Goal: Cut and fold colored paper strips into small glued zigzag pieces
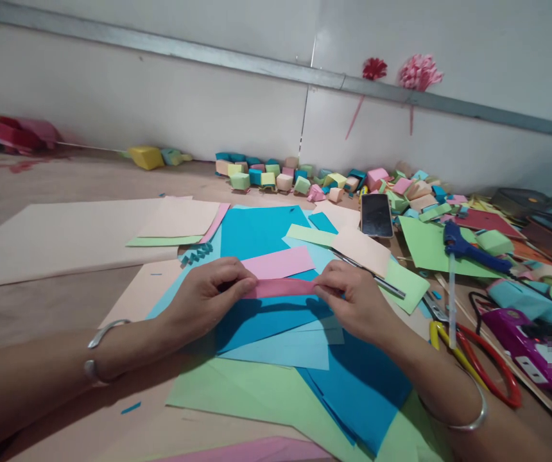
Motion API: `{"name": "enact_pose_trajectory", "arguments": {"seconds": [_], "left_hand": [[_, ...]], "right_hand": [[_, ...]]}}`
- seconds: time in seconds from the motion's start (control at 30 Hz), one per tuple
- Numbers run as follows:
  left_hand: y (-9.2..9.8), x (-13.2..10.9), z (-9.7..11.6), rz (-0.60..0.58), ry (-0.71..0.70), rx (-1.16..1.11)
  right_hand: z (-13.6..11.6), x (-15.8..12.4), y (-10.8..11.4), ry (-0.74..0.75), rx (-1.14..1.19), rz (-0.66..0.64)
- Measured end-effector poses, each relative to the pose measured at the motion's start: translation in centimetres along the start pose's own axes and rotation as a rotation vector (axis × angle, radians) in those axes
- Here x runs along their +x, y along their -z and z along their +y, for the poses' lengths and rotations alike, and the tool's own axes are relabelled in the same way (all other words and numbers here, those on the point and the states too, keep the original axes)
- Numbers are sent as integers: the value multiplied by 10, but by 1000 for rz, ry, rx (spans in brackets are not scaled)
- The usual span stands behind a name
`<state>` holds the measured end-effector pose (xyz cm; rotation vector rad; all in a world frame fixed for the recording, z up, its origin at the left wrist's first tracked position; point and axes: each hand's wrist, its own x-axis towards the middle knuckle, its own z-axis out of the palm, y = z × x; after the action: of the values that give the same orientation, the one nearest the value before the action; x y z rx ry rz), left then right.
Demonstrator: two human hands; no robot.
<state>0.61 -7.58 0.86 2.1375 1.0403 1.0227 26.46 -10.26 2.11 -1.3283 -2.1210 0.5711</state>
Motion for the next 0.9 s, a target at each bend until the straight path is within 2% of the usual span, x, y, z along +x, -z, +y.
{"name": "enact_pose_trajectory", "arguments": {"seconds": [0.17,0.37,0.5,0.73,0.9], "left_hand": [[0,0,3,-81,53,49],[0,-1,5,-145,158,97],[1,-1,5,-183,166,117],[2,0,4,-241,145,220],[1,0,1,-293,167,319]], "right_hand": [[-2,0,-1,-83,39,-84],[-3,1,-2,-70,-23,-156],[-3,2,-5,-98,-61,-187],[0,2,-13,-140,-138,-130],[3,1,-14,-192,-143,-144]]}}
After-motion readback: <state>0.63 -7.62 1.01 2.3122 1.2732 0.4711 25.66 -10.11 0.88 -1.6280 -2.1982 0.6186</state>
